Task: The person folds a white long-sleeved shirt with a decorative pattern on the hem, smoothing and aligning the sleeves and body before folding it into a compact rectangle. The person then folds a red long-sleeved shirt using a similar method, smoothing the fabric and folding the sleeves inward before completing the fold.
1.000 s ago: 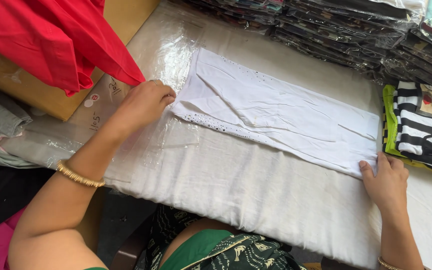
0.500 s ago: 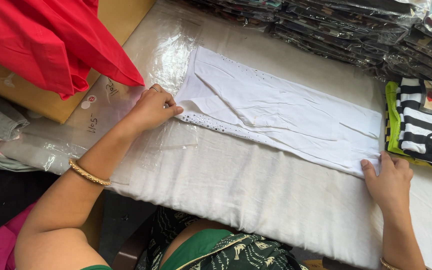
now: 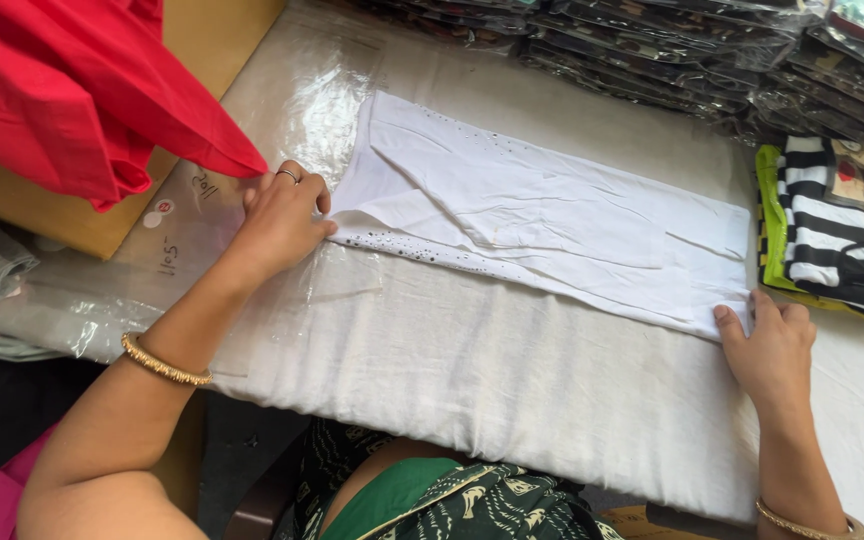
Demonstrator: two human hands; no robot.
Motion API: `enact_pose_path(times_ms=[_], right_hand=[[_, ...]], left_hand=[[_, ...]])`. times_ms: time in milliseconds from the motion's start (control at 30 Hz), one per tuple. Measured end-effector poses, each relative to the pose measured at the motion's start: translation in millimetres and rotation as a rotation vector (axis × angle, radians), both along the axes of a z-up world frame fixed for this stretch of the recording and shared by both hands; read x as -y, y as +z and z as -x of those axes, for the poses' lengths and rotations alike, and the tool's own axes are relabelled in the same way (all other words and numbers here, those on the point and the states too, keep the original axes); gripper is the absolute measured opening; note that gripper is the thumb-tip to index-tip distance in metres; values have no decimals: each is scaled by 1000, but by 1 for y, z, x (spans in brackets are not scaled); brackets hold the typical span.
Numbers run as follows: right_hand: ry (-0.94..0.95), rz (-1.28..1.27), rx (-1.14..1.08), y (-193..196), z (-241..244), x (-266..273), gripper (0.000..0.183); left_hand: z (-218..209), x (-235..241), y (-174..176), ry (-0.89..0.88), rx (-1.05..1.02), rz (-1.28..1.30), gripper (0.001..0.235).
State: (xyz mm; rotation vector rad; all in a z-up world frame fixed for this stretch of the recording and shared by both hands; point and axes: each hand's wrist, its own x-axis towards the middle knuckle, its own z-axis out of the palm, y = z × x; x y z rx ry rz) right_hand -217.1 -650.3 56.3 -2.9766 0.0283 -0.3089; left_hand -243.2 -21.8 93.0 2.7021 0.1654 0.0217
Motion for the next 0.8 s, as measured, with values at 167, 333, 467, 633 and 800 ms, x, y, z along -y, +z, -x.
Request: enact_pose_path(times_ms=[167, 333, 467, 633, 800], right_hand=[[-109, -116, -22, 3, -7, -3, 56], [-204, -229, -22, 6, -16, 1, 56], [-227, -428, -98, 13, -32, -5, 49], [-98, -561, 1, 15, -48, -28, 42], [124, -279, 93, 50, -30, -108, 32]], left_hand=[[-3, 36, 14, -262, 187, -150, 45], [-19, 113, 38, -539, 82, -184, 62], [-38, 176, 29, -713, -58, -157, 71], [-64, 248, 13, -875, -127, -48, 75], [-93, 293, -3, -852, -132, 412, 58]])
